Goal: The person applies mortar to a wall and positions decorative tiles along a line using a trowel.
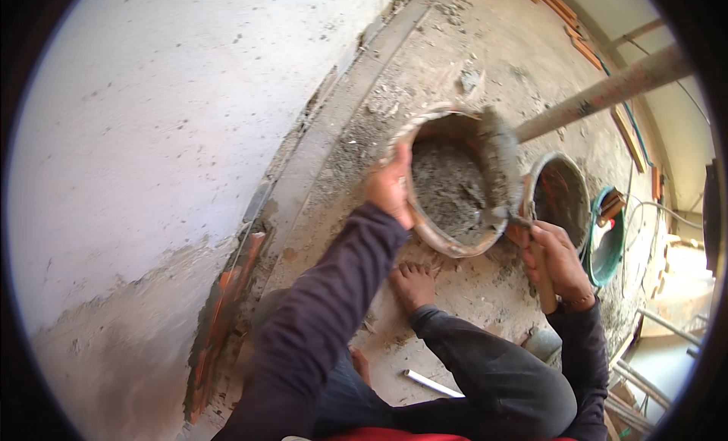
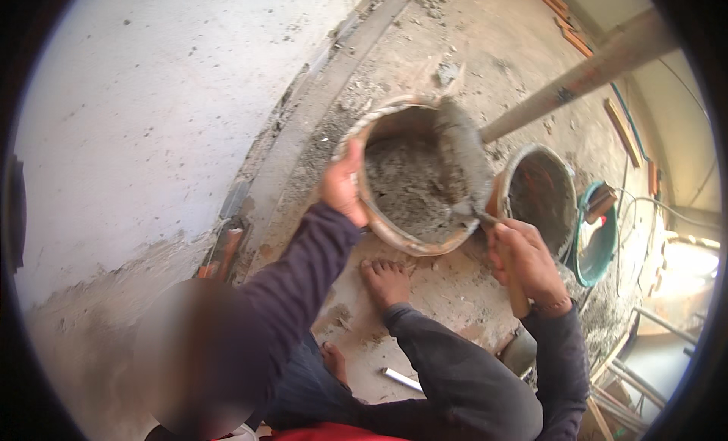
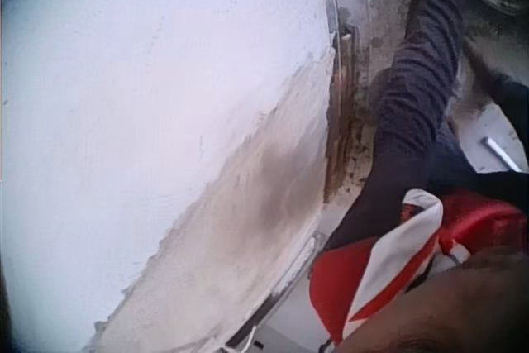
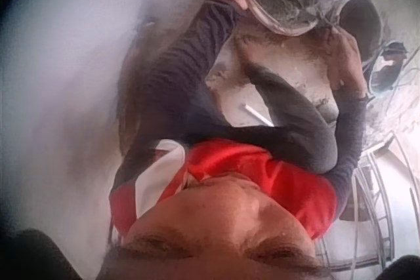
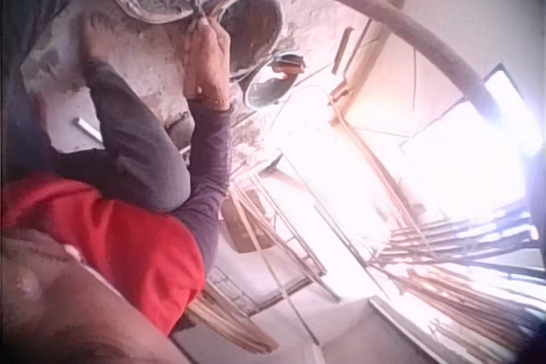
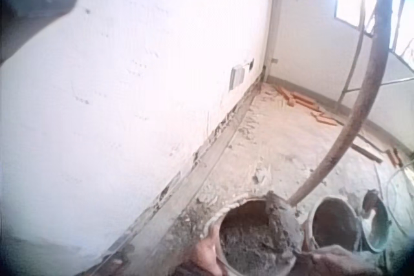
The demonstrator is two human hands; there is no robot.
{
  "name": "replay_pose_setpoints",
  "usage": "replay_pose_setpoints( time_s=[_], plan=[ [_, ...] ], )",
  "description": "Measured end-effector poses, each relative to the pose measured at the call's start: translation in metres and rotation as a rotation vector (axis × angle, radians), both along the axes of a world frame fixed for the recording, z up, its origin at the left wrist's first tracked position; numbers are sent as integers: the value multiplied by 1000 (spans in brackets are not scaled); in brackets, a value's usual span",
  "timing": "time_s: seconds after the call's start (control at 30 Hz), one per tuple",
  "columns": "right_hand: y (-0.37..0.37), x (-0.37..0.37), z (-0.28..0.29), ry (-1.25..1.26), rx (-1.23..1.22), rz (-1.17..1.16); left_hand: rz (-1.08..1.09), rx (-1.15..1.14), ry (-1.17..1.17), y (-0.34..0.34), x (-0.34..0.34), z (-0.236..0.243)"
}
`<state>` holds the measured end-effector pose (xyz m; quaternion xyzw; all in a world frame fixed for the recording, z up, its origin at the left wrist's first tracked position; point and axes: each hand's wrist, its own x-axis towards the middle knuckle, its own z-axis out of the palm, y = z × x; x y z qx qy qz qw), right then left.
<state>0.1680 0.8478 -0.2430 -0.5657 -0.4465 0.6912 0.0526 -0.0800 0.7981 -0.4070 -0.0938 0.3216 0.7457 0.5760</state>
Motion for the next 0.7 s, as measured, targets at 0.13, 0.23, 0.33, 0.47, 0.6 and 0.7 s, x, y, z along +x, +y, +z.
replay_pose_setpoints(
  time_s=[0.13, 0.23, 0.33, 0.47, 0.6, 0.7],
  plan=[
    [3, -7, 10, 122, 97, -97, 3, 46, -85, 27, 8, 28],
    [3, -21, 20, 114, 129, -89, 89, 93, -83, 51, 27, -24],
    [0, -45, 27, 104, 137, 17, 60, 14, 259, 36, 46, -44],
    [-11, -79, 23, 124, -9, 219, -71, -315, 688, -30, 63, -60],
    [-20, -105, 5, 38, -140, 469, -981, -226, 1305, -122, 23, -62],
    [-23, -111, -15, 22, -205, 645, -1802, 59, 1543, -178, -24, -36]
  ],
)
